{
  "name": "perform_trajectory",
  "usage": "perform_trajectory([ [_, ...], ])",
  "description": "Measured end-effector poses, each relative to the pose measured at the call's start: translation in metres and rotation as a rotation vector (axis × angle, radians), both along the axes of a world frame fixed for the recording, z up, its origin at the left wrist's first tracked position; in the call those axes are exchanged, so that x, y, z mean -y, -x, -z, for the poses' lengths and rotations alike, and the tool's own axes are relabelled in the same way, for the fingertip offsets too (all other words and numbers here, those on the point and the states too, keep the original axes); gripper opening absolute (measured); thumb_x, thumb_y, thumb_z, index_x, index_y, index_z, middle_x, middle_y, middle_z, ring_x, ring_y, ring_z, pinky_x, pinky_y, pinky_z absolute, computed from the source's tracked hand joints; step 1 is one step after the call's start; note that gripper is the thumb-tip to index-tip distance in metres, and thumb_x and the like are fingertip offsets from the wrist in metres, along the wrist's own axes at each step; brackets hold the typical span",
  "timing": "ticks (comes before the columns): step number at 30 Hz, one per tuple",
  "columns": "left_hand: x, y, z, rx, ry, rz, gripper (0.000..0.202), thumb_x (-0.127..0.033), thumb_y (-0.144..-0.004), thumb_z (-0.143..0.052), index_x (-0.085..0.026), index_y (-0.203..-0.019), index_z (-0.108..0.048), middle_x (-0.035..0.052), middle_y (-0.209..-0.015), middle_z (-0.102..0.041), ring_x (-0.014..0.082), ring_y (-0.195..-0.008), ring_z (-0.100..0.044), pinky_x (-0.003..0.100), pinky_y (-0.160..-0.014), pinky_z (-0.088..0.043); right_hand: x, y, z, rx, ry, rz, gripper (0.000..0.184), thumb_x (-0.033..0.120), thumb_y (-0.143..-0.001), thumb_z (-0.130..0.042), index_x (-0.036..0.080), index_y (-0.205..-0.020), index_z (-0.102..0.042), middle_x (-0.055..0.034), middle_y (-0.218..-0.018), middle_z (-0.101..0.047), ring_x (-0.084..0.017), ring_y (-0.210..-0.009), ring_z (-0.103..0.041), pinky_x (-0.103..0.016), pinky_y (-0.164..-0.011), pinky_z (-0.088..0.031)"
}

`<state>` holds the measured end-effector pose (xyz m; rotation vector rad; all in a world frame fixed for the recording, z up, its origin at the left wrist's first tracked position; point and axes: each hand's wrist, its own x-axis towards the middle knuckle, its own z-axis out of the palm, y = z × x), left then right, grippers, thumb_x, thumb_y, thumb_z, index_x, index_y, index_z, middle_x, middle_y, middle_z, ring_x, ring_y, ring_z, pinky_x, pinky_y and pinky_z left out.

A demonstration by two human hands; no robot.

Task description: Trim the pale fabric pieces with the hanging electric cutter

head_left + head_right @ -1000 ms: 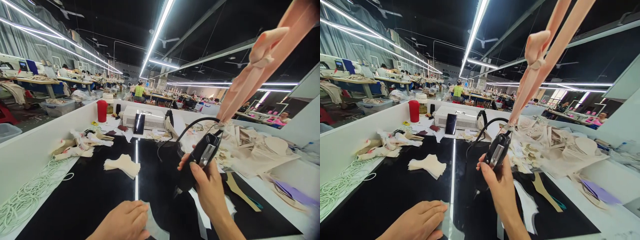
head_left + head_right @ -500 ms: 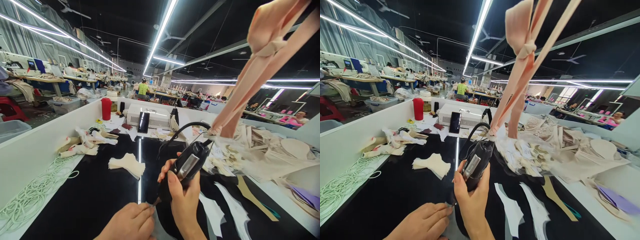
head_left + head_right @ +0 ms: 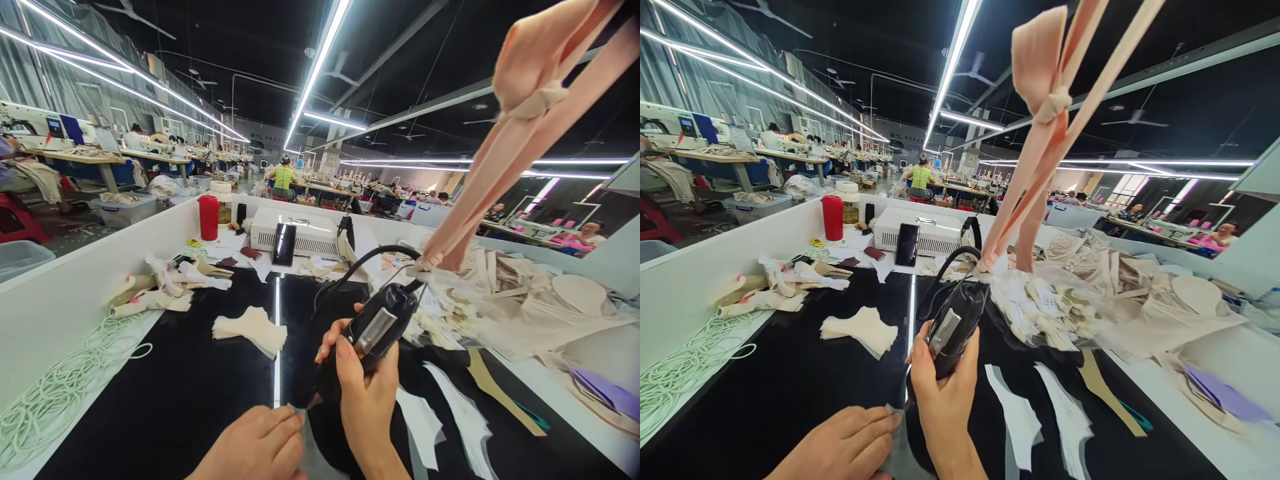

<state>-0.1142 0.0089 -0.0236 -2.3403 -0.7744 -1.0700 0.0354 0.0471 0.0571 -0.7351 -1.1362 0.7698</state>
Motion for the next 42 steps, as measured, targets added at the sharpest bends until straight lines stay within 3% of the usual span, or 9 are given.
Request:
perform_trajectory([
  [3,0.0,0.001,-0.001,-0.003,0.002,-0.005,0.051,-0.037,-0.113,-0.026,-0.018,-0.082,-0.062,-0.0043,-0.097,-0.079,0.0097,-0.087,-0.073,0.025,-0.07,-0.053,0.0,0.001,-0.003,-0.018,-0.012,-0.015,0.022,0.036,-0.092,-0.07,0.03,-0.107,-0.055,0.0061,-0.082,-0.064,-0.012,-0.063,-0.06,-0.028,-0.059,-0.053],
  [7,-0.001,0.001,-0.003,-0.01,0.003,0.003,0.052,-0.036,-0.113,-0.026,-0.018,-0.08,-0.062,-0.0039,-0.095,-0.079,0.0096,-0.087,-0.074,0.024,-0.07,-0.053,-0.001,0.006,-0.007,-0.08,-0.043,-0.051,0.04,0.036,-0.092,-0.071,0.032,-0.125,-0.049,0.0065,-0.081,-0.064,-0.012,-0.061,-0.059,-0.028,-0.057,-0.053],
  [15,-0.001,-0.001,-0.006,0.023,-0.023,0.01,0.052,-0.037,-0.113,-0.028,-0.018,-0.08,-0.062,-0.0028,-0.091,-0.079,0.0095,-0.083,-0.073,0.024,-0.069,-0.052,-0.002,0.01,-0.002,-0.067,-0.005,-0.056,0.037,0.036,-0.092,-0.069,0.032,-0.123,-0.049,0.0055,-0.083,-0.064,-0.013,-0.062,-0.06,-0.028,-0.058,-0.053],
  [29,-0.002,0.0,0.002,0.028,-0.024,0.015,0.047,-0.036,-0.112,-0.031,-0.018,-0.082,-0.062,-0.0018,-0.091,-0.078,0.0096,-0.084,-0.072,0.023,-0.069,-0.052,-0.005,0.02,-0.005,-0.106,0.035,-0.088,0.041,0.04,-0.092,-0.069,0.029,-0.125,-0.047,0.0049,-0.083,-0.064,-0.014,-0.06,-0.059,-0.03,-0.059,-0.053],
  [36,0.005,0.001,-0.005,-0.068,0.075,0.001,0.042,-0.037,-0.111,-0.034,-0.018,-0.089,-0.064,-0.0006,-0.101,-0.078,0.0131,-0.091,-0.073,0.026,-0.073,-0.055,0.005,-0.004,-0.014,-0.095,0.012,-0.043,0.043,0.04,-0.09,-0.074,0.031,-0.125,-0.051,0.0049,-0.086,-0.064,-0.012,-0.062,-0.061,-0.03,-0.063,-0.054],
  [42,0.014,0.003,-0.015,-0.123,0.15,-0.011,0.042,-0.033,-0.111,-0.03,-0.019,-0.101,-0.068,0.0012,-0.109,-0.076,0.0157,-0.099,-0.072,0.029,-0.08,-0.056,0.03,-0.035,-0.01,-0.061,0.006,-0.059,0.042,0.037,-0.091,-0.073,0.033,-0.128,-0.052,0.0027,-0.087,-0.064,-0.013,-0.065,-0.062,-0.03,-0.06,-0.057],
])
